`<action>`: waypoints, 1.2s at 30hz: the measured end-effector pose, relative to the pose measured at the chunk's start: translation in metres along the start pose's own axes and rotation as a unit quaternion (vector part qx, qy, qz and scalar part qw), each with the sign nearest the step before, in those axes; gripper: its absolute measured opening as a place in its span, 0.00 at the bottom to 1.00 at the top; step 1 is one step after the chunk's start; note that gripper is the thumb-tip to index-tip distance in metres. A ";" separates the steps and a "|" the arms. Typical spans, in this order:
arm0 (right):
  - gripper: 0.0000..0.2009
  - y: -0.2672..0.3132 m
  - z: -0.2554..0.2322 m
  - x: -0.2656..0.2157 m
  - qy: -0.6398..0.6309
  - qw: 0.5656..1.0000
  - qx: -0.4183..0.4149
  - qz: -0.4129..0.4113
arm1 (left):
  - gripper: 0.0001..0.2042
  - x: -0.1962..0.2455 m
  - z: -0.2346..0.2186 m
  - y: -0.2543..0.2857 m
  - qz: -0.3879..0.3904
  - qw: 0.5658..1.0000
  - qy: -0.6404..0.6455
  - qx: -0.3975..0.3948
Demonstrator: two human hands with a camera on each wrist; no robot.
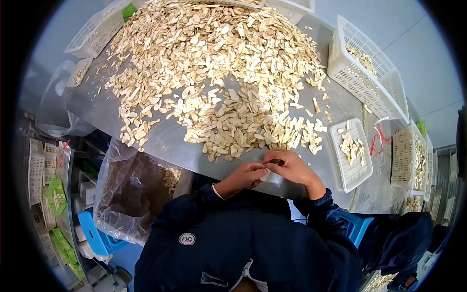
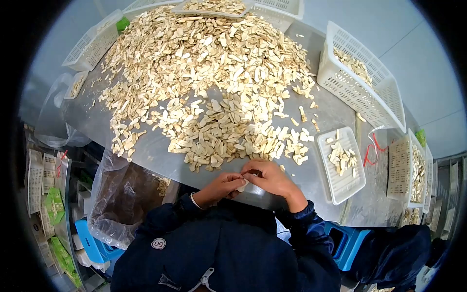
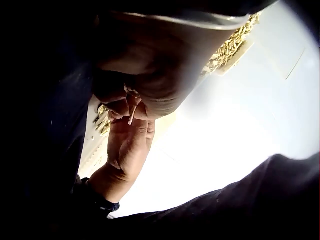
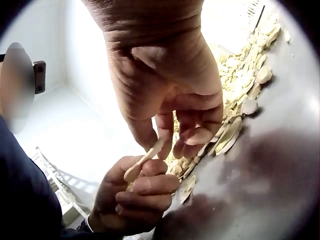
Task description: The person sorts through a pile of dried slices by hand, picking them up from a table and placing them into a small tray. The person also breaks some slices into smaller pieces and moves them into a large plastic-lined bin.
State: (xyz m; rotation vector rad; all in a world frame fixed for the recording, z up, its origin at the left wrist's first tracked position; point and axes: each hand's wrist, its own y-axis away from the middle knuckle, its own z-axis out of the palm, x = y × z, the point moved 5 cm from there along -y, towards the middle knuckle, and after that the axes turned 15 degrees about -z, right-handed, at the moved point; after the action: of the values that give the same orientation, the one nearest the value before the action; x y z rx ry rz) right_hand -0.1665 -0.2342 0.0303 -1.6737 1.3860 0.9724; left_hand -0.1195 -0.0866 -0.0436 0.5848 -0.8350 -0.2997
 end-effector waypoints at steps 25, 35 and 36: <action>0.07 0.013 -0.013 0.018 0.339 0.934 0.108 0.018 | 0.12 -0.004 -0.022 0.007 0.036 0.976 0.170 -0.133; 0.08 0.007 -0.018 0.020 0.237 0.956 0.166 0.044 | 0.10 -0.003 -0.025 0.000 0.274 0.938 -0.207 -0.044; 0.07 0.004 -0.020 0.032 0.226 0.957 0.151 0.102 | 0.08 -0.004 -0.025 -0.003 0.307 0.927 -0.209 -0.060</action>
State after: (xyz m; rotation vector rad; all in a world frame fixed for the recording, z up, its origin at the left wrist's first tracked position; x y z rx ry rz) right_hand -0.1644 -0.2666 0.0099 -1.5973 1.9318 0.4572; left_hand -0.1029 -0.0779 -0.0608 0.1188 -1.3557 0.1079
